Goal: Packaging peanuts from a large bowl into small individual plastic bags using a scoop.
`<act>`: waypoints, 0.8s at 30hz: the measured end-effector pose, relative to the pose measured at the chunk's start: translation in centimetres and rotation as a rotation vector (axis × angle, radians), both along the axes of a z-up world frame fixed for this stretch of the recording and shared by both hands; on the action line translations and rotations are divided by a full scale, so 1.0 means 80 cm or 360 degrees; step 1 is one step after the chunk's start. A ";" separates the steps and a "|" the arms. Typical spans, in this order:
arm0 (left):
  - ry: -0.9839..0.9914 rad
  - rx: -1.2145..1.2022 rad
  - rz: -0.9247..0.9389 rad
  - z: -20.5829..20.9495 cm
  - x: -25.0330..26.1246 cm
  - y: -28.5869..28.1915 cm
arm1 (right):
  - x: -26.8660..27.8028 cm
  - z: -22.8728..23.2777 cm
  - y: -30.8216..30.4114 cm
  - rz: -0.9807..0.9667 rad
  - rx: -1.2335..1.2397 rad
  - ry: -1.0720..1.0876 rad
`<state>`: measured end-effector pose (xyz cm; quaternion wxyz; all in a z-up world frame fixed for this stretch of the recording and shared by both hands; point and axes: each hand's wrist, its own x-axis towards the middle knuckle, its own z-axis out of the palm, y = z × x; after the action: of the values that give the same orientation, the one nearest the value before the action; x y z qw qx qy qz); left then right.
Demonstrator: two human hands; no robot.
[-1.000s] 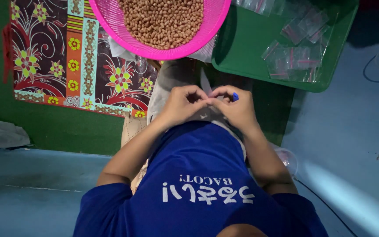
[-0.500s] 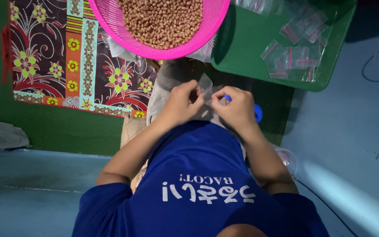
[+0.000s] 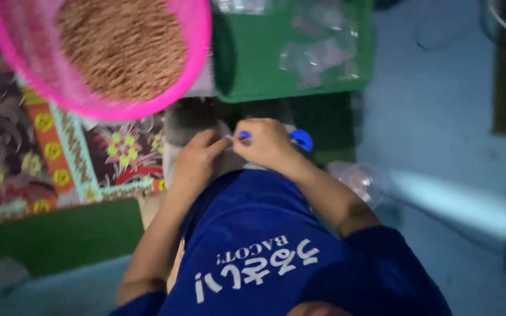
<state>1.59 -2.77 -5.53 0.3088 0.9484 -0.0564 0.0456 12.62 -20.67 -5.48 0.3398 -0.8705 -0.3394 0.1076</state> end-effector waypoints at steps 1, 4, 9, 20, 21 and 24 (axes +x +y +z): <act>0.0028 0.0103 -0.0018 0.010 -0.005 0.003 | -0.004 -0.005 0.001 0.0006 -0.0037 0.0023; -0.0030 0.0395 -0.0140 0.014 0.003 0.002 | 0.002 0.004 -0.002 -0.0013 -0.0186 0.0123; -0.0018 0.0458 -0.0302 -0.023 -0.001 0.009 | 0.008 -0.009 -0.004 0.0034 -0.0355 0.0266; -0.0006 0.0407 -0.0349 -0.005 0.002 0.010 | 0.012 0.004 -0.001 0.0111 -0.0301 0.0382; -0.0041 0.0401 -0.0331 -0.005 0.002 0.009 | 0.012 0.003 -0.002 0.0119 -0.0338 0.0381; -0.0088 0.0380 -0.0325 0.001 0.004 0.009 | 0.010 0.004 -0.002 0.0130 -0.0393 0.0390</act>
<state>1.90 -2.09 -5.46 0.1951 0.9661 -0.1661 0.0330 13.40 -20.85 -5.13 0.2645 -0.8714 -0.3148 0.2675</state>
